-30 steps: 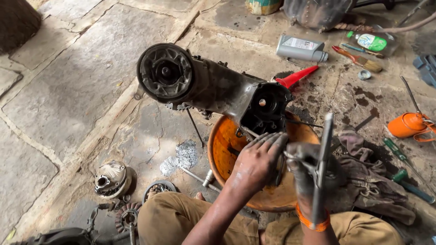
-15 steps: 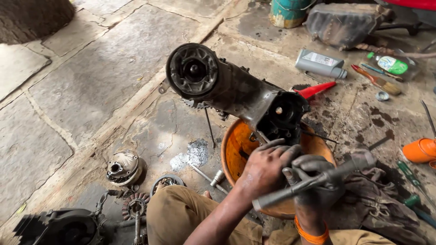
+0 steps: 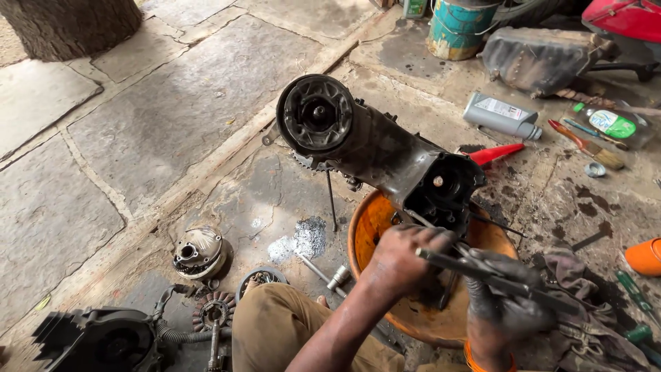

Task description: The person sits on the ground working on a scooter engine crankcase resting in an orange basin. They use a long punch and a hammer to drive a component out of the casing, repositioning the casing and tools repeatedly, and finally press on the casing with their hands.

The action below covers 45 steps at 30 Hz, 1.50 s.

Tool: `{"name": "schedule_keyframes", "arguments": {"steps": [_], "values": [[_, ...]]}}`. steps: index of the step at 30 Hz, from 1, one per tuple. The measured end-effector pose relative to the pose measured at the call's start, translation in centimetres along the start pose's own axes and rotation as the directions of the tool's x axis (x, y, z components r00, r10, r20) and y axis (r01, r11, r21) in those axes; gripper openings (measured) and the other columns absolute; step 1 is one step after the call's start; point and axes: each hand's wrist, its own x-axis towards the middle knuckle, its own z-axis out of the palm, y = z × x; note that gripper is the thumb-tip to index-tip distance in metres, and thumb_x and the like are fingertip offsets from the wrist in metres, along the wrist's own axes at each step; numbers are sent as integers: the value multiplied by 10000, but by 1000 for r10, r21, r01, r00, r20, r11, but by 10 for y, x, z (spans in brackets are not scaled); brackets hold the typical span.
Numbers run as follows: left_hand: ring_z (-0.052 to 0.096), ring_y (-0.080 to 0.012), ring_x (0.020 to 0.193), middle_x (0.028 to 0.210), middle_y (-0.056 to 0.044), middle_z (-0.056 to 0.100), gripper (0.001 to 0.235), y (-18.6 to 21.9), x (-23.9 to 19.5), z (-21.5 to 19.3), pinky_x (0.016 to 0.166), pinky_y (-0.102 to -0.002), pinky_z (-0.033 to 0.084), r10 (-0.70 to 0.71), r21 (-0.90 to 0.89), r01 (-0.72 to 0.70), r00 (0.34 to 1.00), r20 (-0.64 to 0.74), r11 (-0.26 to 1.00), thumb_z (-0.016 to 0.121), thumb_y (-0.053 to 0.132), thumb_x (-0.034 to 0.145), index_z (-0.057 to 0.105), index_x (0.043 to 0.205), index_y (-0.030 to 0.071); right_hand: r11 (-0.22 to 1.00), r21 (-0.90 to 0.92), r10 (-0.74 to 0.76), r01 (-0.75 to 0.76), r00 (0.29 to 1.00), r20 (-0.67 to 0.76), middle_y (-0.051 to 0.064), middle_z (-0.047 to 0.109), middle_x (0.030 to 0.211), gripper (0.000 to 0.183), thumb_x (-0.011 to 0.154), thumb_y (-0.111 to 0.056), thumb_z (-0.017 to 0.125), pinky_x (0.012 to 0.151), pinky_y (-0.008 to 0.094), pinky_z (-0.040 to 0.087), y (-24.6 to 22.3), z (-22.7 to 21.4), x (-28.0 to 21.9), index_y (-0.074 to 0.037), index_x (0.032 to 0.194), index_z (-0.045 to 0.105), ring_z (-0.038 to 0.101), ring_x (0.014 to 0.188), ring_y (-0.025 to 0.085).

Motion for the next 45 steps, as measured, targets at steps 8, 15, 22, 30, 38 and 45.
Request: {"name": "schedule_keyframes", "arguments": {"steps": [8, 15, 22, 30, 38, 45], "values": [[703, -299, 1233, 1343, -184, 699, 427, 12, 7, 8, 1143, -437, 537, 85, 91, -71, 983, -164, 993, 613, 193, 1011, 594, 1394, 6, 992, 35, 117, -120, 989, 85, 167, 738, 1180, 234, 1108, -89, 652, 940, 253, 610, 5, 1, -2, 27, 1311, 655, 742, 1055, 162], [707, -341, 1140, 1277, -201, 710, 480, 20, 12, -25, 951, -452, 562, 22, -127, -23, 1000, -12, 992, 652, 219, 909, 612, 1340, 12, 990, 40, 139, -137, 988, -70, 159, 719, 1080, 234, 1028, -30, 740, 801, 251, 603, 15, -4, -12, 36, 1227, 636, 729, 963, 159], [654, -374, 1281, 1429, -265, 624, 651, 23, 11, -6, 1099, -434, 534, 55, -155, -79, 987, -151, 985, 596, 125, 876, 488, 1490, -62, 996, -56, 74, -75, 997, -20, 173, 717, 1200, 260, 1121, -133, 653, 879, 243, 593, 16, 5, -11, 84, 1264, 649, 711, 1034, 175], [624, -369, 1277, 1404, -222, 620, 524, 29, 13, -25, 1064, -452, 508, -77, -198, 112, 982, 174, 974, 627, 133, 918, 521, 1414, 4, 991, -114, 75, -64, 992, 102, 168, 689, 1200, 252, 1057, -78, 649, 882, 269, 613, 52, -19, -39, 94, 1241, 653, 691, 1050, 207], [633, -358, 1313, 1419, -254, 612, 574, 20, 14, -13, 1117, -427, 519, 66, -91, -76, 991, -114, 993, 609, 94, 889, 504, 1428, -70, 976, -43, 211, -214, 975, -72, 88, 713, 1163, 264, 1008, -86, 673, 970, 241, 588, -8, 9, -3, -21, 1256, 611, 707, 1043, 153], [600, -375, 1328, 1427, -263, 599, 542, 21, 14, -2, 1107, -430, 495, 30, -157, -32, 999, -15, 987, 616, 82, 876, 511, 1387, -68, 979, 28, 202, -201, 979, -24, 130, 740, 1103, 196, 947, -12, 727, 890, 267, 608, -14, 13, 8, 30, 1131, 672, 733, 986, 175]]}}
